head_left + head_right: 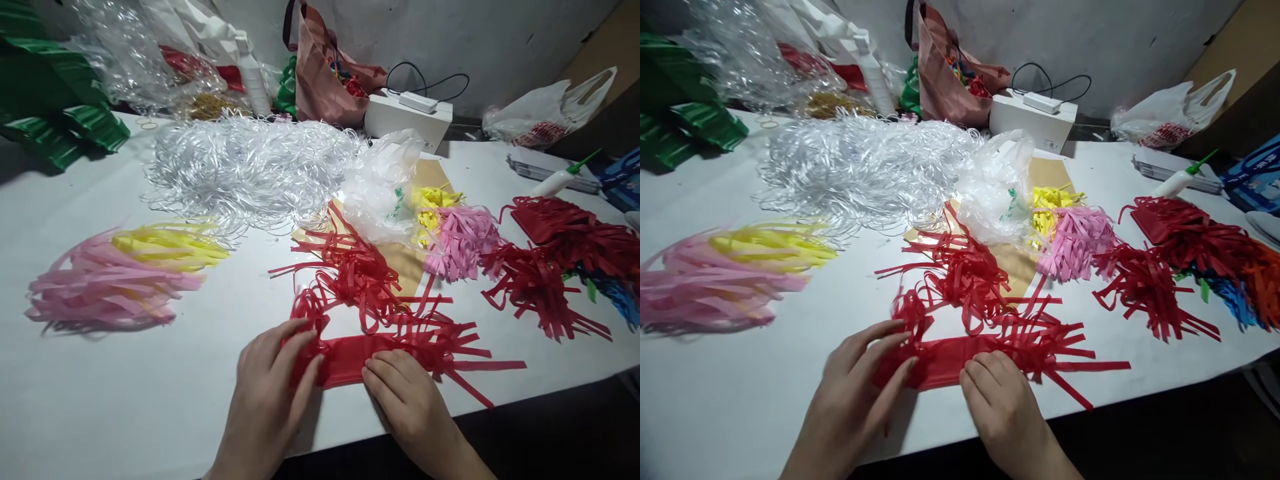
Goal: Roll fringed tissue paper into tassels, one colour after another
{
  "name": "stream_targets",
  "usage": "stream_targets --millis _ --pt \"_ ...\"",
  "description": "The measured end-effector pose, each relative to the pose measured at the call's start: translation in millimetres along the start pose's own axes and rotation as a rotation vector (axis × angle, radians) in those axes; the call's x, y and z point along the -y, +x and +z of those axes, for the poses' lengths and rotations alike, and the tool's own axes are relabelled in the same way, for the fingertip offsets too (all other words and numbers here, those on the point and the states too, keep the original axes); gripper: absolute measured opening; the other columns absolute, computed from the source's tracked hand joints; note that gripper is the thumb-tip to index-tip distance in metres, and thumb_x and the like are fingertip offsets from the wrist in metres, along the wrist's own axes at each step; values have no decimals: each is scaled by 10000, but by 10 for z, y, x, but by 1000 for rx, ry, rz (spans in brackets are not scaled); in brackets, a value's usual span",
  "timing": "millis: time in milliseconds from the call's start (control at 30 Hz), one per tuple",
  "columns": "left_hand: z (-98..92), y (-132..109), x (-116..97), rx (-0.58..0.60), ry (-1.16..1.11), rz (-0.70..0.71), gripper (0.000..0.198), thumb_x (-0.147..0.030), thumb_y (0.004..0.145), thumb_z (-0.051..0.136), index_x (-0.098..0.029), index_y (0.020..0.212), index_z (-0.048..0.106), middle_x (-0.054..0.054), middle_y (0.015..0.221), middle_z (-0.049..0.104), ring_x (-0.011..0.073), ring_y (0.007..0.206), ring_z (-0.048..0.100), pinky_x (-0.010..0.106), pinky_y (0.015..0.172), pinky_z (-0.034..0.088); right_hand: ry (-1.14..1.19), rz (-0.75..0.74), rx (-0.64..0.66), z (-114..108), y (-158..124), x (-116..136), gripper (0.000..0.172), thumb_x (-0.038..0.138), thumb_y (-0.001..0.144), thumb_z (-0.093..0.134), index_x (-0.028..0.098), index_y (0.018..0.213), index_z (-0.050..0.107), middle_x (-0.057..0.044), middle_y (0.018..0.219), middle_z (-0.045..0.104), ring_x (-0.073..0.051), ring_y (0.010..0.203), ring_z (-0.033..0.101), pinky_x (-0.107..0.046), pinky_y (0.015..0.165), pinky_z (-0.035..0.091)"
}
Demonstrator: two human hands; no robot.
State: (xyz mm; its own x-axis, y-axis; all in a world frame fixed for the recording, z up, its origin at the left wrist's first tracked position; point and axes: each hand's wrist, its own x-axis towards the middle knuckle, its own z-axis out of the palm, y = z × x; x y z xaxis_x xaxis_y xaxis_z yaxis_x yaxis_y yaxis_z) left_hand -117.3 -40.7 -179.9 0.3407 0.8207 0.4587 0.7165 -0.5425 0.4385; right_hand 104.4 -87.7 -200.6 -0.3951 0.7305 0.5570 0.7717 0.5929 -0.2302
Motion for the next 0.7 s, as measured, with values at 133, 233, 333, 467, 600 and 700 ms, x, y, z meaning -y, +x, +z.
stream_targets --millis 133,233,333,467,600,700 --pt "31 -169 -204 72 -91 360 243 -138 980 521 -205 1174 650 49 1237 691 253 1229 541 531 1209 187 33 -34 -37 -36 -13 44 211 32 951 500 72 1006 700 -115 957 744 -242 938 670 -401 898 527" --pt "200 -216 -288 125 -127 349 320 -173 1045 366 -172 1102 681 34 1086 751 201 1053 620 428 1181 229 47 -49 -70 -50 -37 96 224 31 948 477 80 960 694 -107 927 745 -225 916 670 -388 896 512" --pt "292 -187 -258 106 -104 265 386 -225 1065 314 -189 988 691 27 994 760 199 945 635 400 1078 302 45 15 -24 -48 -64 132 217 77 958 496 96 1064 684 -97 975 744 -218 933 666 -389 910 484" --pt "229 -138 -189 120 -130 237 332 -164 1043 342 -212 1006 668 8 993 762 191 886 637 385 961 345 -29 156 -20 -46 -98 128 241 92 972 487 148 1115 673 -77 1023 735 -228 985 646 -416 971 422" --pt "127 -126 -164 122 -128 140 222 -131 1002 437 -217 972 639 5 959 744 183 827 624 375 871 347 36 257 -32 -65 -85 89 179 139 1003 494 167 997 671 -56 945 701 -209 922 620 -421 946 388" --pt "109 -114 -142 155 -79 111 198 -121 991 449 -208 949 623 16 961 719 186 857 621 370 853 339 45 353 -8 -56 -38 56 243 225 1034 466 186 872 643 -50 920 654 -204 894 591 -425 927 364"
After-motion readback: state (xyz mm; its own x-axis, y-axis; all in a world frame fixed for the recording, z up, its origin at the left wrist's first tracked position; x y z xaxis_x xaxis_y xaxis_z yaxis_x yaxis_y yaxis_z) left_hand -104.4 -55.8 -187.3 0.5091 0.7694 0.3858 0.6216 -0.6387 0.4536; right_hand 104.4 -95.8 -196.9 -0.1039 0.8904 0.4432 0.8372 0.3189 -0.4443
